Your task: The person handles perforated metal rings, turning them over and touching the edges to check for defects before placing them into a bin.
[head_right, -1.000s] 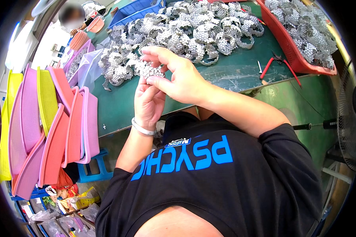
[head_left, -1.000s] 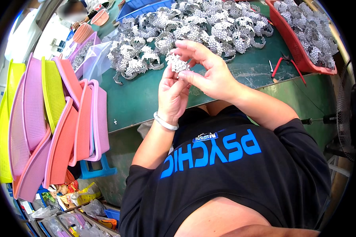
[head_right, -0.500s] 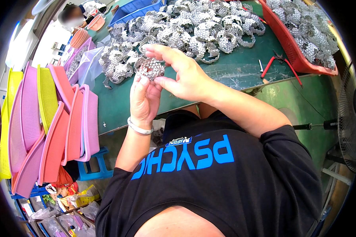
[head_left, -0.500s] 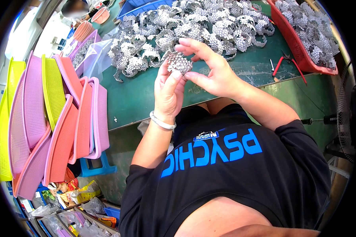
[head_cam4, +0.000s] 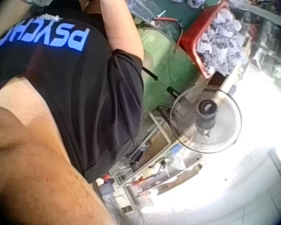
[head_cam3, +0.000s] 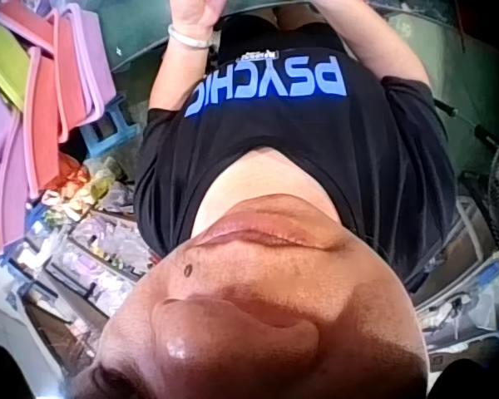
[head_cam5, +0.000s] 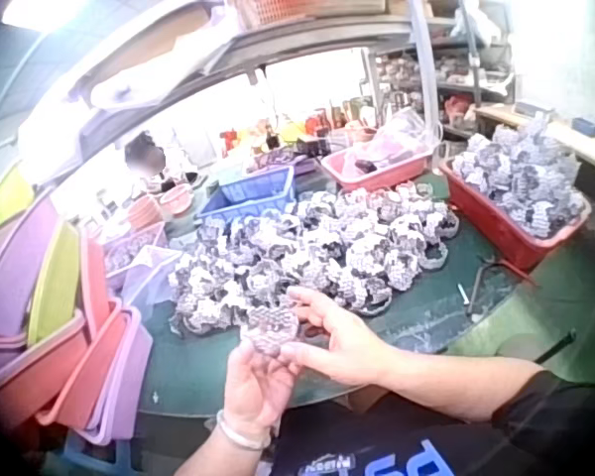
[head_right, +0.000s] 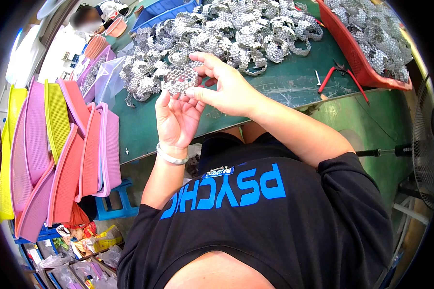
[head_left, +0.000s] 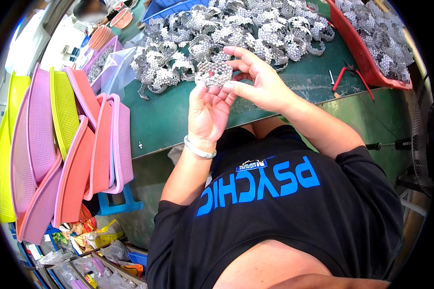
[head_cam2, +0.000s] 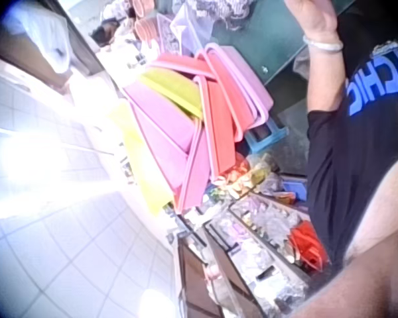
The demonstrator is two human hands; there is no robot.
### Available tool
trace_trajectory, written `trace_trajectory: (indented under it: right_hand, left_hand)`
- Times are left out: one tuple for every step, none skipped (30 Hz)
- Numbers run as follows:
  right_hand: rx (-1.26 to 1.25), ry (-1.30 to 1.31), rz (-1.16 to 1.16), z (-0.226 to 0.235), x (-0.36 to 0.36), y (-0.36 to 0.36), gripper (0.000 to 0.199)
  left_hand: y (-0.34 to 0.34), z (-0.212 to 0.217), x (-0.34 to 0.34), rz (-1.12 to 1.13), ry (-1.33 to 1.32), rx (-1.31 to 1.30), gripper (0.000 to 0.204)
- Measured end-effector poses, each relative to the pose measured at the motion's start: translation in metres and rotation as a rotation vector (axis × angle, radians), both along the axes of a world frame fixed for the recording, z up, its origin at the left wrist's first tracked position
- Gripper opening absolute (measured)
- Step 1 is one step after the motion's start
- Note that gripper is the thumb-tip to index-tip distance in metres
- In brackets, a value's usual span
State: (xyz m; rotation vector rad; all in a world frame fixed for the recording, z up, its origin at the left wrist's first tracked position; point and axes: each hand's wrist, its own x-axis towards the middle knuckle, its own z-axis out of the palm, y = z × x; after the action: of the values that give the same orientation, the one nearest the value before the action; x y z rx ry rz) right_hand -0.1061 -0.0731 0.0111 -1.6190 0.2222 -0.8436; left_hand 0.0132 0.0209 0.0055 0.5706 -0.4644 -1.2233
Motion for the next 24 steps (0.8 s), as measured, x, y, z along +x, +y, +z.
trace_trajectory:
  right_hand:
    - [0.012, -0.011, 0.013, 0.001, 0.000, 0.001, 0.062]
    - [0.021, -0.014, 0.016, 0.001, 0.000, 0.001, 0.061]
    - [0.029, -0.017, 0.019, 0.002, 0.000, 0.001, 0.061]
    - [0.037, -0.021, 0.021, 0.002, 0.000, 0.002, 0.060]
    - [0.050, -0.017, 0.029, 0.002, 0.000, 0.002, 0.060]
    - [0.064, -0.013, 0.037, 0.003, -0.001, 0.002, 0.059]
    - [0.077, -0.009, 0.044, 0.003, -0.001, 0.002, 0.059]
    - [0.074, -0.013, 0.044, 0.003, -0.001, 0.002, 0.059]
    - [0.071, -0.018, 0.044, 0.002, -0.001, 0.002, 0.058]
    - [0.068, -0.022, 0.045, 0.001, 0.000, 0.002, 0.058]
    - [0.062, -0.022, 0.039, 0.001, 0.000, 0.002, 0.058]
    - [0.054, -0.022, 0.034, 0.001, 0.000, 0.003, 0.057]
    - [0.046, -0.023, 0.029, 0.001, 0.000, 0.003, 0.057]
    - [0.042, -0.019, 0.017, 0.001, 0.000, 0.004, 0.057]
    - [0.038, -0.015, 0.005, 0.000, 0.001, 0.005, 0.056]
    - [0.036, -0.011, -0.007, 0.000, 0.001, 0.004, 0.056]
    - [0.018, -0.026, -0.039, -0.001, 0.002, 0.004, 0.056]
    - [0.001, -0.041, -0.070, -0.002, 0.003, 0.003, 0.056]
    - [-0.018, -0.056, -0.101, -0.003, 0.004, 0.004, 0.056]
    - [-0.015, -0.056, -0.105, -0.002, 0.004, 0.005, 0.056]
    - [-0.011, -0.056, -0.109, -0.002, 0.005, 0.006, 0.056]
    - [-0.007, -0.056, -0.113, -0.002, 0.005, 0.007, 0.056]
    - [-0.017, -0.053, -0.118, -0.001, 0.005, 0.007, 0.056]
    - [-0.028, -0.051, -0.122, 0.000, 0.004, 0.008, 0.056]
  left_hand:
    - [0.000, -0.001, 0.000, 0.000, 0.019, 0.008, 0.049]
    - [0.000, -0.001, 0.000, -0.001, 0.037, 0.016, 0.051]
    - [0.000, -0.001, 0.000, -0.007, 0.062, 0.019, 0.051]
    - [0.000, -0.001, 0.000, -0.013, 0.086, 0.022, 0.052]
    - [0.000, -0.001, 0.000, -0.019, 0.111, 0.025, 0.052]
    - [0.000, -0.001, 0.000, -0.023, 0.123, 0.032, 0.052]
    - [0.000, -0.001, -0.001, -0.027, 0.135, 0.040, 0.053]
    - [0.000, -0.001, -0.001, -0.031, 0.147, 0.047, 0.053]
    - [-0.001, -0.001, -0.001, -0.047, 0.157, 0.041, 0.053]
    - [-0.001, -0.001, -0.001, -0.061, 0.167, 0.035, 0.054]
    - [0.000, -0.001, 0.000, -0.076, 0.177, 0.029, 0.055]
    - [0.000, -0.002, 0.001, -0.086, 0.187, 0.031, 0.056]
    - [0.000, -0.004, 0.002, -0.096, 0.196, 0.033, 0.057]
    - [0.001, -0.004, 0.003, -0.106, 0.204, 0.033, 0.058]
    - [0.002, -0.004, 0.003, -0.117, 0.215, 0.030, 0.058]
    - [0.002, -0.003, 0.002, -0.128, 0.226, 0.028, 0.059]
    - [0.002, -0.002, 0.002, -0.138, 0.236, 0.026, 0.059]
    - [0.001, -0.003, 0.003, -0.180, 0.278, -0.005, 0.060]
    - [0.001, -0.006, 0.006, -0.220, 0.320, -0.040, 0.060]
    - [0.001, -0.008, 0.008, -0.261, 0.361, -0.074, 0.061]
    - [0.002, -0.009, 0.009, -0.267, 0.364, -0.072, 0.061]
    - [0.003, -0.010, 0.009, -0.273, 0.368, -0.070, 0.061]
    - [0.003, -0.011, 0.010, -0.278, 0.371, -0.068, 0.061]
    - [0.003, -0.012, 0.010, -0.294, 0.390, -0.092, 0.060]
